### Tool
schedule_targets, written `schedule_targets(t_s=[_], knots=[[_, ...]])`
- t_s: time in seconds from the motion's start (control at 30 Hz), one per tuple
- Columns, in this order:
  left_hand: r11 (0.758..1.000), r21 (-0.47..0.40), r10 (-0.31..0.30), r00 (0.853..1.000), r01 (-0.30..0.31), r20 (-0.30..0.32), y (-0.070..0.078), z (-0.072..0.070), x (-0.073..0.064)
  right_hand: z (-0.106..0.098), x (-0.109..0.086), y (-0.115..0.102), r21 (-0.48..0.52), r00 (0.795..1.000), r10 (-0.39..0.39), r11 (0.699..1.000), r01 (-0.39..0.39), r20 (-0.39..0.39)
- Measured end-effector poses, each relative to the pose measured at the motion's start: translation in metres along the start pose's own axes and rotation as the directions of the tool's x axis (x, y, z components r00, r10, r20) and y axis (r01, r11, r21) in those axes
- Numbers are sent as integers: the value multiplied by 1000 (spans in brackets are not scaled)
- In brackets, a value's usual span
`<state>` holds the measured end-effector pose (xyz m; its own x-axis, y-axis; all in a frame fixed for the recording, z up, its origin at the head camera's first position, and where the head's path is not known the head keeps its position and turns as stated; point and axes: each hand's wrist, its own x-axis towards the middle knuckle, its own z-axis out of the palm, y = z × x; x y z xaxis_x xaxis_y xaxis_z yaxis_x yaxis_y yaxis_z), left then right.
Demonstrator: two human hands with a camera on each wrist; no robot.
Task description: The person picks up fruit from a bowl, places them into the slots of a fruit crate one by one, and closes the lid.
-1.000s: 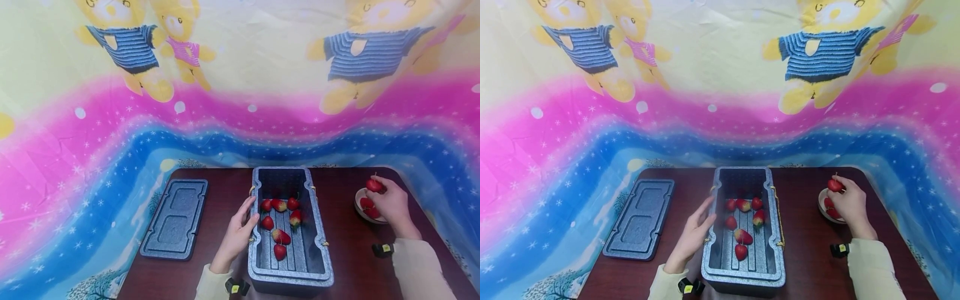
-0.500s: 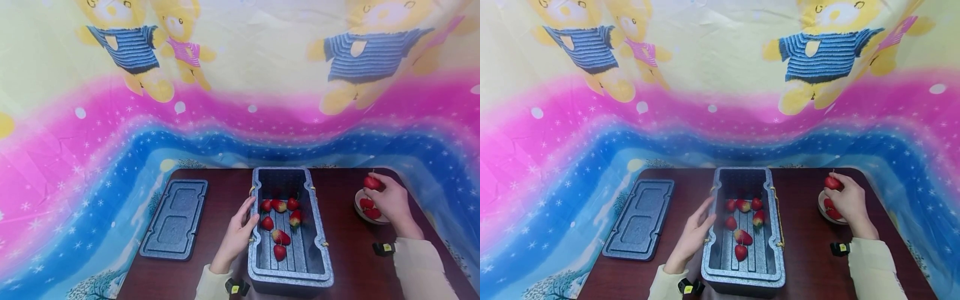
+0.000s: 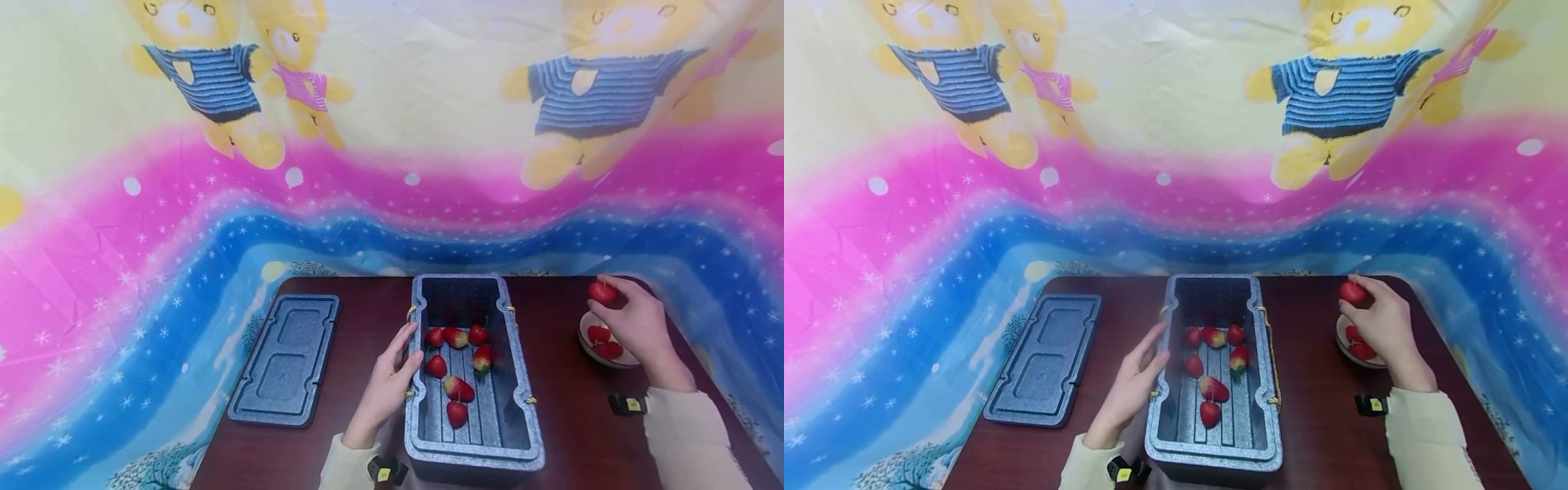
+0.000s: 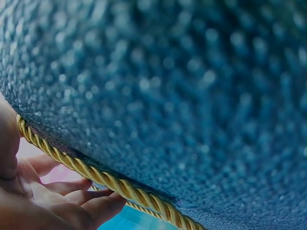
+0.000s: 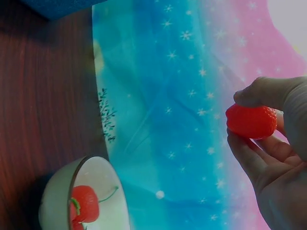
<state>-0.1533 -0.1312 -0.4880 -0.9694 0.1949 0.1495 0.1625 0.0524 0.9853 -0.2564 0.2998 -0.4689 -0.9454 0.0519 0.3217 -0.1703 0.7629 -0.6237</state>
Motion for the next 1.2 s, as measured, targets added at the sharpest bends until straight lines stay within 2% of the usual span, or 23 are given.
schedule_targets(t_s=[0.23, 0.37, 0.63, 0.87, 1.2], knots=[[1000, -8, -4, 1000, 4, -1, -1, 0, -1, -5, 0, -17, -2, 997, -72, 997, 72, -24], [1000, -7, -16, 1000, 16, 1, -1, 1, -1, -11, -1, -30, -3, 997, -76, 997, 76, 22], [1000, -11, -12, 1000, 12, -2, 0, 1, -1, -17, -1, -56, 71, 993, -78, 995, 72, 88], [1000, -2, -3, 1000, 3, -6, 0, 1, -1, -20, 3, -72, 51, 981, -168, 985, 163, 97], [1000, 8, -1, 1000, 1, 2, 0, 0, 0, -18, 3, -90, 69, 969, -225, 973, 218, 99]])
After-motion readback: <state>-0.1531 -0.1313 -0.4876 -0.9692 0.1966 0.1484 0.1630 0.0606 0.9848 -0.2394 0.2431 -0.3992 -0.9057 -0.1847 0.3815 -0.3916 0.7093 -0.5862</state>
